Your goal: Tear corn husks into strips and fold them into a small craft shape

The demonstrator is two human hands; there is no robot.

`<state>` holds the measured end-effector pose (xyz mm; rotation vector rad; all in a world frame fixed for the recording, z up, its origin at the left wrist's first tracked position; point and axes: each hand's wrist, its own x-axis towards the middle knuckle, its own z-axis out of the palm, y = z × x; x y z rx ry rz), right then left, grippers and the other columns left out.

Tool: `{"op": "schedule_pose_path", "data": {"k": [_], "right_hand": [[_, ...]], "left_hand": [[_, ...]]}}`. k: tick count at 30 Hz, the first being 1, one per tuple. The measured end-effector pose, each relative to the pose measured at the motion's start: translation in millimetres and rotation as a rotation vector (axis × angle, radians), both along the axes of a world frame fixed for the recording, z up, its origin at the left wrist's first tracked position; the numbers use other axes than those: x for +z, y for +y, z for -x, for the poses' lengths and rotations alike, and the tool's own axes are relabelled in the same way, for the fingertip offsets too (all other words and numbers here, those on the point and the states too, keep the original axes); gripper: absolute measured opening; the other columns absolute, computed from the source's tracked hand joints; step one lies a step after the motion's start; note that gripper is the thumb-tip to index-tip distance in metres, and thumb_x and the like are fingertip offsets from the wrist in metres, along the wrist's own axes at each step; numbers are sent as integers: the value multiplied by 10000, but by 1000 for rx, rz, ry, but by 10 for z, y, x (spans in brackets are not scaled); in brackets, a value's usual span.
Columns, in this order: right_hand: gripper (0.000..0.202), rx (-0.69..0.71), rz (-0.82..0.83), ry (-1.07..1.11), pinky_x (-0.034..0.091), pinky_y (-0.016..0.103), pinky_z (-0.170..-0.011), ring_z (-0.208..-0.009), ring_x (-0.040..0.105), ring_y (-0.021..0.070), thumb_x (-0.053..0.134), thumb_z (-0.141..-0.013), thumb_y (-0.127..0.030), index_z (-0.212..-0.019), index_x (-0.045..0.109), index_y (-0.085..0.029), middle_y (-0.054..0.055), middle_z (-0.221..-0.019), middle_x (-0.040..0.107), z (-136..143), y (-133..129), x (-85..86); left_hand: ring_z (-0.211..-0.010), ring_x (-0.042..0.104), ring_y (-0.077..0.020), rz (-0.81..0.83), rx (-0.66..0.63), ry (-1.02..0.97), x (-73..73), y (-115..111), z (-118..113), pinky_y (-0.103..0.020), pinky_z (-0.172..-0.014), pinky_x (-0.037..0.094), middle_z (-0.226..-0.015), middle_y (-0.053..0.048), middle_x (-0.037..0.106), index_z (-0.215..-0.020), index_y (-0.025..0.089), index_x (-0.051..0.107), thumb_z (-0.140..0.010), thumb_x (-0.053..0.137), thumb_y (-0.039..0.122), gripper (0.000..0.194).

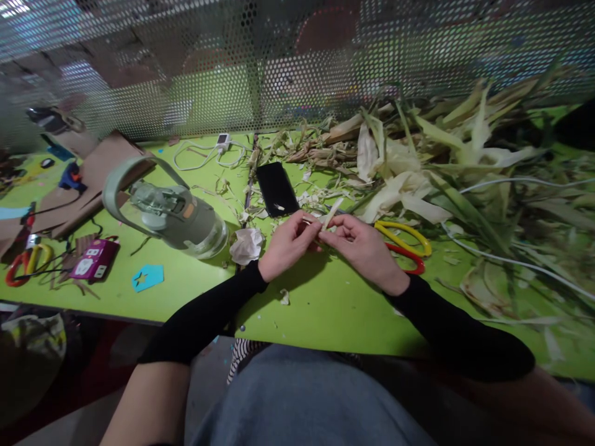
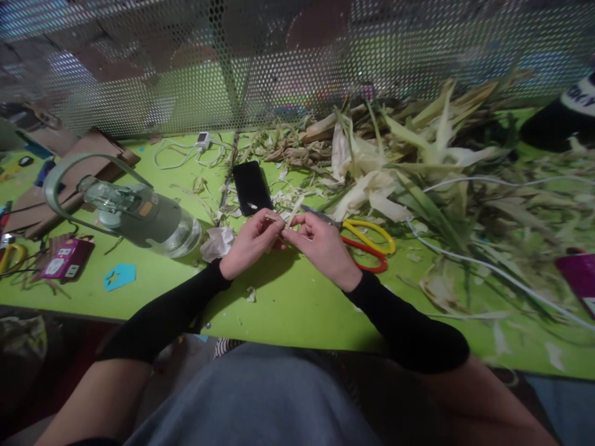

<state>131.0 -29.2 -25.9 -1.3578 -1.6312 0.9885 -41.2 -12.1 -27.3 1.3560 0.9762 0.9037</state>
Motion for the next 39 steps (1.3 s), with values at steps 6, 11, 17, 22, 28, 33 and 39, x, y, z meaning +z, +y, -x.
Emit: {"op": "schedule_pose_path", "data": {"k": [6,11,17,22,28,33,39], "right_hand": [[413,-1,-45,-63,298,280,-512,-531,380,115,679,-858,-622,-929,643,-216,-71,-581,414,-24,-9,-26],[347,-19,-111,-114,274,284,-504,-507,359,115,653,-899,-564,-947,708,-225,-66,-565,394,-26,-25,-31],[328,14,-103,-62,469,308,-600,-650,601,169,667,-896,-518,-991,742,-213,26,-783,711,-23,-25,-58],[240,6,-124,-27,510,298,-616,-699,629,171,684,-889,-450,-935,677,-215,26,-804,697,10,-49,-38],[129,41,-138,133,523,276,-583,-666,641,144,678,-889,-340,-862,615,-230,12,-812,702,50,-96,15],[132,29,-133,211,497,269,-520,-525,558,110,688,-883,-309,-819,595,-240,-35,-678,635,65,-119,16],[189,62,-29,292,473,246,-481,-518,567,100,724,-887,-384,-845,619,-233,-27,-701,666,17,-80,52]], "left_hand": [[-669,503,-101,-238,10,221,52,4,66,-233,-655,377,-744,23,583,-887,191,562,-958,577,358,182],[-673,496,-114,-277,31,259,56,4,62,-244,-661,366,-739,18,575,-846,198,549,-947,595,375,209],[-669,558,-116,-152,-15,172,8,24,61,-252,-678,403,-716,15,611,-861,199,518,-965,570,410,241],[-599,490,-91,-118,-118,208,71,78,114,-245,-629,358,-641,29,584,-754,180,544,-947,598,432,322],[-572,534,-73,173,-202,-202,73,62,74,-224,-598,404,-649,26,610,-769,175,557,-904,648,441,313],[-566,535,-56,243,-163,-299,101,16,40,-210,-602,424,-649,26,615,-747,168,545,-919,643,360,276],[-655,583,-65,204,-196,-295,46,83,75,-231,-678,459,-736,24,637,-812,163,558,-877,691,504,372]]}}
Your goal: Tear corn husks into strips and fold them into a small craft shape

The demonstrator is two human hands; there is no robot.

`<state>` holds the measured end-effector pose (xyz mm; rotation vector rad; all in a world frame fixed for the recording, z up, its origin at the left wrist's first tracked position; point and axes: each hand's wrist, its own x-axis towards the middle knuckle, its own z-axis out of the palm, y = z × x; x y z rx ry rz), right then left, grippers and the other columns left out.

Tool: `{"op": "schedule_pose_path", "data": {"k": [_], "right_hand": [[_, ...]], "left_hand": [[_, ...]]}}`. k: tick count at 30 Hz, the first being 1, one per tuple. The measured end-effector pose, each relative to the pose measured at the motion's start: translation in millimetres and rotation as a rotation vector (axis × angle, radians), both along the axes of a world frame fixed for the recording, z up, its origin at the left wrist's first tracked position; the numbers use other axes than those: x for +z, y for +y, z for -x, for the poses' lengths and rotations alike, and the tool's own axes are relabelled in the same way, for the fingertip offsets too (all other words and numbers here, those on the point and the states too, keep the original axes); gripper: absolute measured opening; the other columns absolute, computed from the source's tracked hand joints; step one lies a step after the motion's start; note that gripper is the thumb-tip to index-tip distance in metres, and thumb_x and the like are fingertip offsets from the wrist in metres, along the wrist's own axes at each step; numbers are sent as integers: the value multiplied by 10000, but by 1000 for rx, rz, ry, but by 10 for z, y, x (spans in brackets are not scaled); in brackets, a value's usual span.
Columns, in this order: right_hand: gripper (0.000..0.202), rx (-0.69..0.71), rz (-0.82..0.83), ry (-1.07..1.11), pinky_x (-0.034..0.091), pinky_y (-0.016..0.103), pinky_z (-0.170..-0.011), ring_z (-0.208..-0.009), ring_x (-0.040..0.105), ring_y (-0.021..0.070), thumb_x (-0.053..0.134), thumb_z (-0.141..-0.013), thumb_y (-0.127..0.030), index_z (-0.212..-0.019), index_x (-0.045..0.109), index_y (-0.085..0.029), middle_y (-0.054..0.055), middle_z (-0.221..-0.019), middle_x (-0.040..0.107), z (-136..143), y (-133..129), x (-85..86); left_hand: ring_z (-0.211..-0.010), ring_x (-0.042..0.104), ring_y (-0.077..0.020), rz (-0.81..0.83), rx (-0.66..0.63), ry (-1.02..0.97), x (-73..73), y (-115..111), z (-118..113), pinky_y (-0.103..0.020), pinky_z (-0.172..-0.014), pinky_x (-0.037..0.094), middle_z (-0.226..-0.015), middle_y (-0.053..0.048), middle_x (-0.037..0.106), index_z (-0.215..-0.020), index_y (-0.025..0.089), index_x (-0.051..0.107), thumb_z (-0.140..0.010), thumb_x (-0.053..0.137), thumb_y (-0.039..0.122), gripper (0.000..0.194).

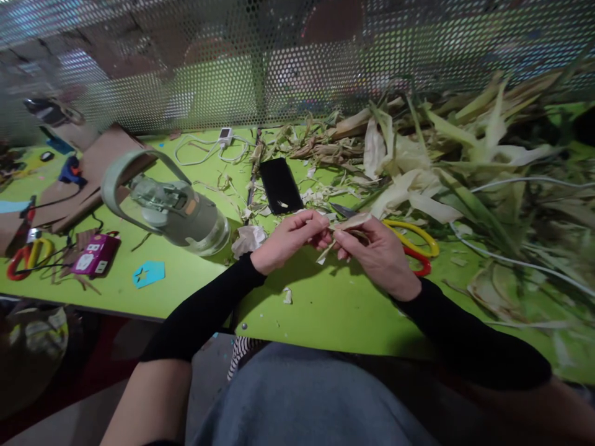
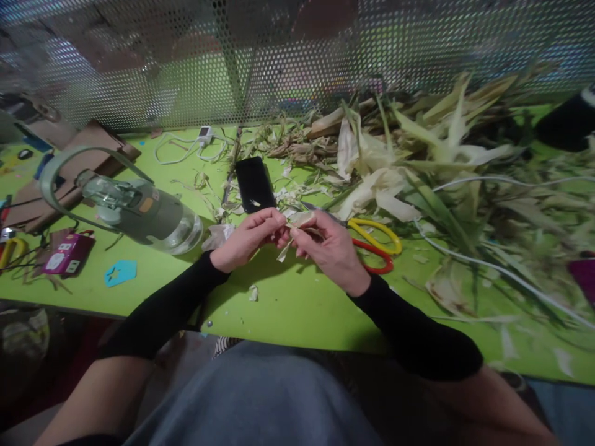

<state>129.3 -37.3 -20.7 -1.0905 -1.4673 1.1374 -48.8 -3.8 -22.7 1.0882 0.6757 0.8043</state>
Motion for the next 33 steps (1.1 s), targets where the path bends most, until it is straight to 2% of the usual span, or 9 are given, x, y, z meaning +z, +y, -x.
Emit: {"op": "schedule_pose_path", "data": {"k": [3,9,13,16,19,23,25,28,33], "right_hand": [[266,3,78,-8,451,230,-477,-533,583,99,678,-928,-464,-838,622,-220,-14,-683,674,-24,32,20],[257,-53,102,25,384,214,-438,-496,532,87,705,-913,-455,-912,581,-229,-51,-643,624,-24,42,0],[240,-36,90,-41,403,234,-469,-538,542,102,670,-932,-448,-893,603,-220,-31,-674,625,-38,56,-16],[208,-67,2,-104,483,264,-593,-652,598,128,707,-900,-414,-871,641,-219,-10,-746,659,-43,70,-16],[206,-58,-27,-135,517,299,-674,-721,633,153,689,-905,-421,-868,663,-220,12,-829,699,-41,78,-18],[222,-89,-33,-172,494,310,-660,-707,607,162,688,-895,-437,-876,666,-217,13,-801,683,-41,87,-38],[226,-89,-17,-163,481,306,-646,-699,591,161,686,-892,-441,-894,664,-216,11,-786,670,-39,88,-45],[235,-77,21,-136,462,299,-622,-684,574,155,676,-896,-449,-907,658,-215,11,-782,662,-31,82,-42],[257,-80,30,-135,396,294,-569,-618,493,135,664,-908,-470,-865,639,-217,-2,-724,597,-27,67,-29]], "left_hand": [[-684,588,-72,-31,11,17,-37,18,-6,-250,-707,460,-777,16,644,-857,160,569,-847,718,538,407],[-727,584,-89,-70,-25,111,-25,-21,-33,-255,-691,437,-856,-12,664,-937,134,608,-723,858,420,436],[-700,574,-82,-99,18,177,-12,-12,-11,-247,-680,441,-862,-32,684,-906,119,631,-804,783,403,338],[-674,572,-72,-151,32,276,18,-15,1,-228,-661,442,-850,-28,691,-906,121,624,-867,720,302,209],[-563,532,-41,-57,-29,297,57,-31,-10,-201,-558,398,-845,-12,691,-931,139,562,-927,630,230,114],[-545,533,-45,58,-29,261,102,-45,-35,-192,-537,402,-723,44,600,-898,163,505,-955,567,187,88],[-526,481,-40,12,8,290,119,-47,-40,-193,-533,378,-662,71,528,-858,160,517,-942,584,179,109],[-551,415,-32,-75,82,307,133,-49,-40,-194,-549,326,-671,69,509,-819,143,544,-907,615,145,114],[-549,341,-43,-86,112,255,116,-65,-42,-216,-551,258,-621,83,437,-790,152,526,-899,619,160,143]]}}
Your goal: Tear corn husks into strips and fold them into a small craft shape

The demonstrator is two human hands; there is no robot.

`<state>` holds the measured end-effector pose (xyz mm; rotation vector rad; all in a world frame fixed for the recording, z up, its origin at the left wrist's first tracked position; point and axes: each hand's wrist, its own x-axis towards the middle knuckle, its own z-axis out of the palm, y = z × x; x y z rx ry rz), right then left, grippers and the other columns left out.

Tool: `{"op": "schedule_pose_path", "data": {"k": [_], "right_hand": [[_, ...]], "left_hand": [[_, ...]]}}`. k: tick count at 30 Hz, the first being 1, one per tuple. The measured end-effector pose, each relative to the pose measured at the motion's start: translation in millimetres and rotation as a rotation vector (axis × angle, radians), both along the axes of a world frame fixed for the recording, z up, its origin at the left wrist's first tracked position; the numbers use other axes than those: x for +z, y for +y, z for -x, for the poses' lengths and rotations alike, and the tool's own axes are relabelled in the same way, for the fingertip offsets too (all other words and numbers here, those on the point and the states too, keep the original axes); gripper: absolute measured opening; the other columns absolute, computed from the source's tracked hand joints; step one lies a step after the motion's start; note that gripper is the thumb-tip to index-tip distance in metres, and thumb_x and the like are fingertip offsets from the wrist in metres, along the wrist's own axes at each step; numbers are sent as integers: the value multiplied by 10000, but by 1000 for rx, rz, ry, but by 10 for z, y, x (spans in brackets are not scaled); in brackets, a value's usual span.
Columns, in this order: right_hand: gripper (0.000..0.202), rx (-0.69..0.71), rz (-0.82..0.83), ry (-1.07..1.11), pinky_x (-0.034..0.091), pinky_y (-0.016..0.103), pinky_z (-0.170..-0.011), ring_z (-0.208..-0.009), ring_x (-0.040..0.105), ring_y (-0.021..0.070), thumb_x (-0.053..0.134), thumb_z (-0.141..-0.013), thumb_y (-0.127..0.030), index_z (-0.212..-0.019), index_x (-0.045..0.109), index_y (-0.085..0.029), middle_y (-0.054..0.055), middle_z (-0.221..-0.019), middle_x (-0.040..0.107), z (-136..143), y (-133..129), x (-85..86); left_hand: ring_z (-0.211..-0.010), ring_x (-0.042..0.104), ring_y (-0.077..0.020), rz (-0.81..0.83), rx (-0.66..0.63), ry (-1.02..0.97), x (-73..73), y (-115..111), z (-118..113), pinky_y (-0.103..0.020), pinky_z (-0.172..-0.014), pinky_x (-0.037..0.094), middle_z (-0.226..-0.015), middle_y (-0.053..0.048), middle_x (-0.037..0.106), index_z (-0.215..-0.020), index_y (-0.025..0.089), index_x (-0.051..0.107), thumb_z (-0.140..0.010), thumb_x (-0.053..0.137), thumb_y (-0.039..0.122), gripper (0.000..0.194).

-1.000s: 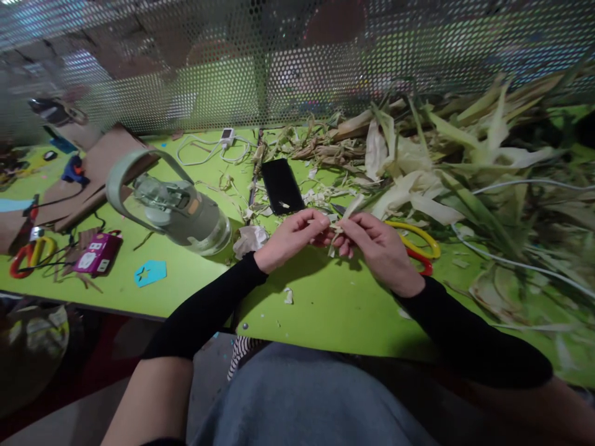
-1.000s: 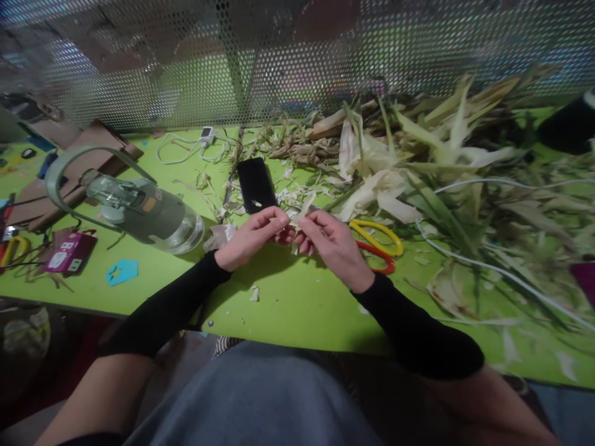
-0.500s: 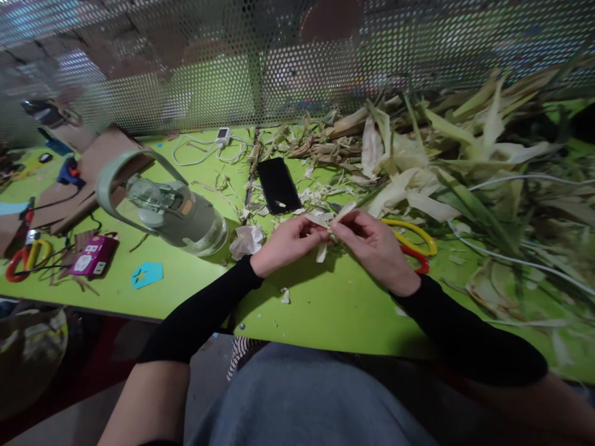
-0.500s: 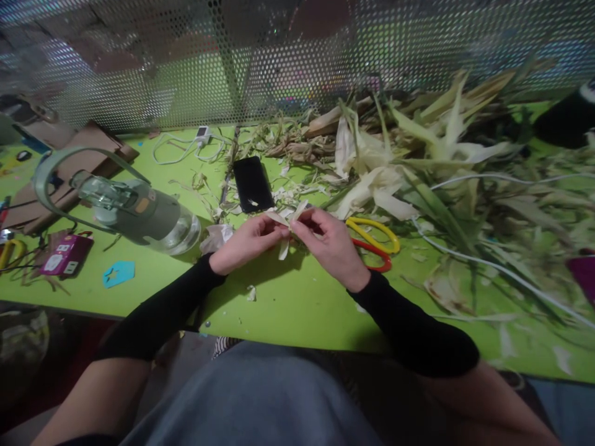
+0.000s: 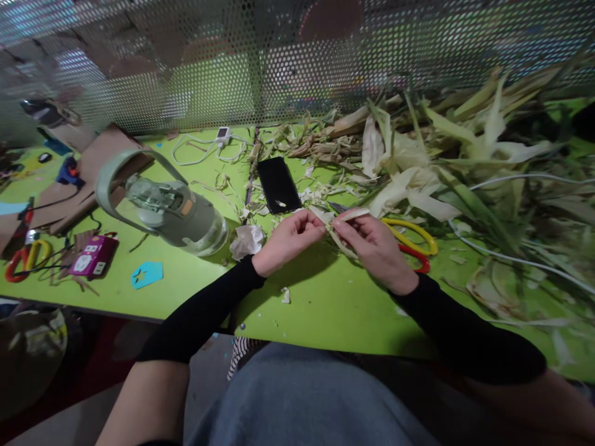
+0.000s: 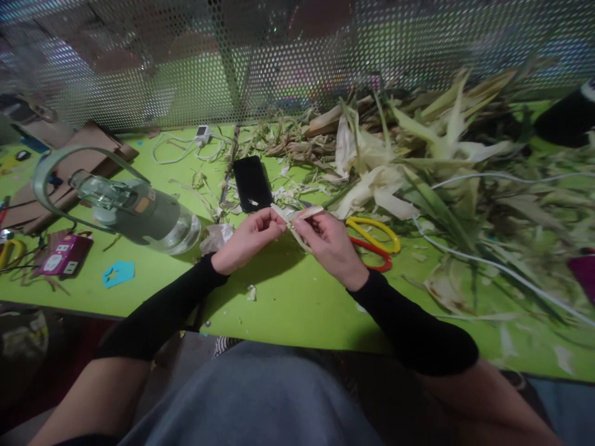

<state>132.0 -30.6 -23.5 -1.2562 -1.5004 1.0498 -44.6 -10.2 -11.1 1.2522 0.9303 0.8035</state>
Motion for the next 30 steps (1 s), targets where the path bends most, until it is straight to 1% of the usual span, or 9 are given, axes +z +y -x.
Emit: {"op": "schedule_pose_path", "data": {"k": [5,12,15,17,21,24,26,28,30], "right_hand": [[277,-4,-12,11,359,293,-544,-576,445,123,650,-925,-472,-821,610,-220,-19,-678,539,-10,-10,2],[310,-11,3,12,378,295,-543,-591,476,135,672,-904,-520,-825,618,-225,-11,-690,563,-24,7,-21],[329,-12,3,-6,392,295,-547,-614,501,145,673,-896,-551,-852,634,-228,-3,-714,585,-34,22,-53],[329,-9,-16,-33,419,299,-575,-653,532,154,677,-894,-553,-877,642,-227,8,-753,618,-38,31,-70],[326,-20,-59,-135,432,299,-602,-687,559,163,682,-895,-540,-902,636,-218,18,-792,651,-32,21,-72],[313,-10,-37,-181,388,295,-558,-606,512,152,648,-924,-531,-913,604,-221,-14,-682,582,-6,-19,-52],[296,7,-32,-165,367,296,-545,-561,469,143,621,-946,-520,-938,587,-226,-39,-632,515,18,-52,-42],[291,15,-38,-115,362,295,-540,-540,446,137,611,-954,-516,-1000,585,-230,-52,-628,483,34,-73,-41],[305,25,-22,-67,362,289,-523,-524,445,135,598,-962,-524,-1060,583,-237,-56,-630,483,39,-75,-50]], "left_hand": [[-528,292,-51,-11,23,-7,-43,-10,-8,-232,-533,208,-580,98,353,-813,159,546,-907,636,227,148],[-509,271,-48,24,21,7,-51,-4,-16,-228,-524,204,-557,97,347,-814,164,552,-906,654,258,167],[-515,299,-48,23,34,33,-55,-7,-22,-221,-528,237,-568,91,384,-817,162,553,-907,647,239,152],[-525,349,-44,25,32,60,-60,-11,-27,-213,-534,280,-606,79,444,-816,158,547,-914,631,220,143],[-513,413,-33,75,-31,90,-97,-17,-32,-208,-522,325,-685,57,542,-826,160,524,-934,618,258,173],[-512,380,-34,10,-6,95,-151,-17,-33,-204,-511,285,-622,82,490,-857,162,528,-887,702,305,227],[-515,377,-39,-61,18,69,-180,-17,-32,-199,-513,283,-591,97,461,-923,165,539,-879,711,315,232],[-503,388,-42,-94,-23,50,-189,-18,-29,-194,-508,296,-567,103,458,-966,168,544,-891,692,333,234],[-479,417,-40,-76,-94,61,-179,-20,-24,-188,-493,317,-554,96,495,-959,168,543,-898,678,360,242]]}}
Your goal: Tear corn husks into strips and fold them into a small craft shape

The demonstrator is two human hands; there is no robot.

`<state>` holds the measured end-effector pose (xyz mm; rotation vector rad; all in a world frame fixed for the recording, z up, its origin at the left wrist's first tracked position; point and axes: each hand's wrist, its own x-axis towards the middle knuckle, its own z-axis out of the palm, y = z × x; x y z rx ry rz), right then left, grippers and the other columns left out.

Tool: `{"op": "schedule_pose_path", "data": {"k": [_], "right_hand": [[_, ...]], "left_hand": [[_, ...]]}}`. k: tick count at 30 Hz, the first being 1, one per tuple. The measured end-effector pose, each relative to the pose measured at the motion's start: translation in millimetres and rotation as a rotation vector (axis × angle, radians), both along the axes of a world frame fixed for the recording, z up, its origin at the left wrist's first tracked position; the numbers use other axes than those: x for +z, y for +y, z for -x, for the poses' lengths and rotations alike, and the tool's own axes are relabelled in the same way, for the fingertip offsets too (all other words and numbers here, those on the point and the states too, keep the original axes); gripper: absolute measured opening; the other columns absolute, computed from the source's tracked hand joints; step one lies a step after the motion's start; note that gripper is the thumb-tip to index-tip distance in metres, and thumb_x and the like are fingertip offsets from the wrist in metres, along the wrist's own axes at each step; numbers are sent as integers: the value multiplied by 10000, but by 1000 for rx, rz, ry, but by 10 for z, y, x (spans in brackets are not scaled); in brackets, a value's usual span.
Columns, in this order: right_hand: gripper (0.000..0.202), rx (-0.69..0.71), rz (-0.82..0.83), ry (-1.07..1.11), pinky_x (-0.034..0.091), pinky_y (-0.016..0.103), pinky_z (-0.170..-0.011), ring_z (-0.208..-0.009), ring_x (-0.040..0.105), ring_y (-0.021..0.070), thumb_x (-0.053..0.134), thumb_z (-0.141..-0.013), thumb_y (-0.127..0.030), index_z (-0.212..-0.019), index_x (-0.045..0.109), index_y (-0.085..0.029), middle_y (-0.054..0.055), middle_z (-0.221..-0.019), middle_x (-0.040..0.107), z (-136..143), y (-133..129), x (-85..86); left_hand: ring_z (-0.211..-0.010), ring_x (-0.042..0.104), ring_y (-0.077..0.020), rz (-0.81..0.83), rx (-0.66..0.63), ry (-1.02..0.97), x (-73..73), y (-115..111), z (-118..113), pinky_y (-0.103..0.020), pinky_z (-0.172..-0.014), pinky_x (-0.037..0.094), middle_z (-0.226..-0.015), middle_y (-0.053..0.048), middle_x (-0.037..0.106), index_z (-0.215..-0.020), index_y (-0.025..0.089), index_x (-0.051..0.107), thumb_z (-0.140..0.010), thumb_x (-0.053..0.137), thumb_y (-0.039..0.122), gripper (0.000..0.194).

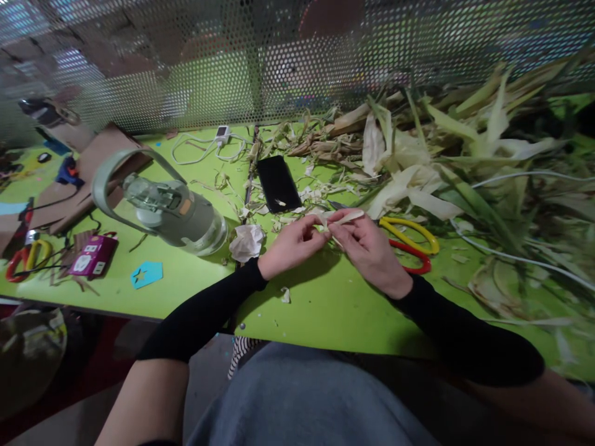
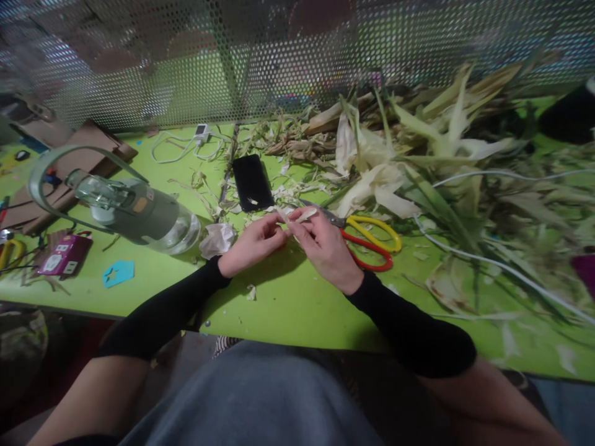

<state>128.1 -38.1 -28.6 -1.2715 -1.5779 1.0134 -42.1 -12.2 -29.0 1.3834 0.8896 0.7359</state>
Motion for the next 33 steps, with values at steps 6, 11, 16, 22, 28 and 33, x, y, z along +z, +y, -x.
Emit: {"op": "schedule_pose_path", "data": {"k": [6,11,16,22,28,33], "right_hand": [[314,58,39,58,499,298,-553,-611,630,160,589,-963,-555,-1047,579,-253,8,-818,686,-26,45,-9],[315,55,10,66,531,290,-627,-714,690,168,621,-949,-541,-1036,594,-240,11,-875,719,-28,52,11],[332,38,38,127,510,269,-620,-734,664,152,674,-908,-548,-986,608,-232,13,-899,701,-30,50,60],[315,157,249,210,207,220,-405,-413,332,73,707,-903,-496,-1042,599,-234,-108,-520,457,-54,42,120],[304,74,144,154,309,249,-431,-450,438,106,699,-895,-530,-1002,631,-254,-70,-577,540,-77,83,70],[257,-31,-134,-23,508,333,-679,-736,641,185,686,-907,-503,-881,662,-249,14,-822,695,-98,131,33]], "left_hand": [[-440,539,-45,105,-87,-13,20,-10,6,-164,-452,369,-654,52,665,-1078,176,499,-939,549,270,175],[-522,562,-48,2,-53,36,-34,-14,5,-174,-535,419,-681,24,672,-985,157,542,-883,575,182,110],[-570,507,-73,-240,5,187,2,-24,25,-218,-596,393,-666,32,636,-924,157,585,-832,597,187,97],[-548,470,-71,-343,-30,253,116,-8,77,-225,-582,356,-630,57,575,-897,153,602,-816,600,179,85],[-682,624,-88,-17,-23,10,65,71,70,-237,-695,495,-781,1,688,-1002,134,633,-888,619,208,137],[-674,669,-87,278,-2,-231,36,101,39,-256,-720,559,-791,-30,719,-984,129,620,-935,665,309,192]]}}
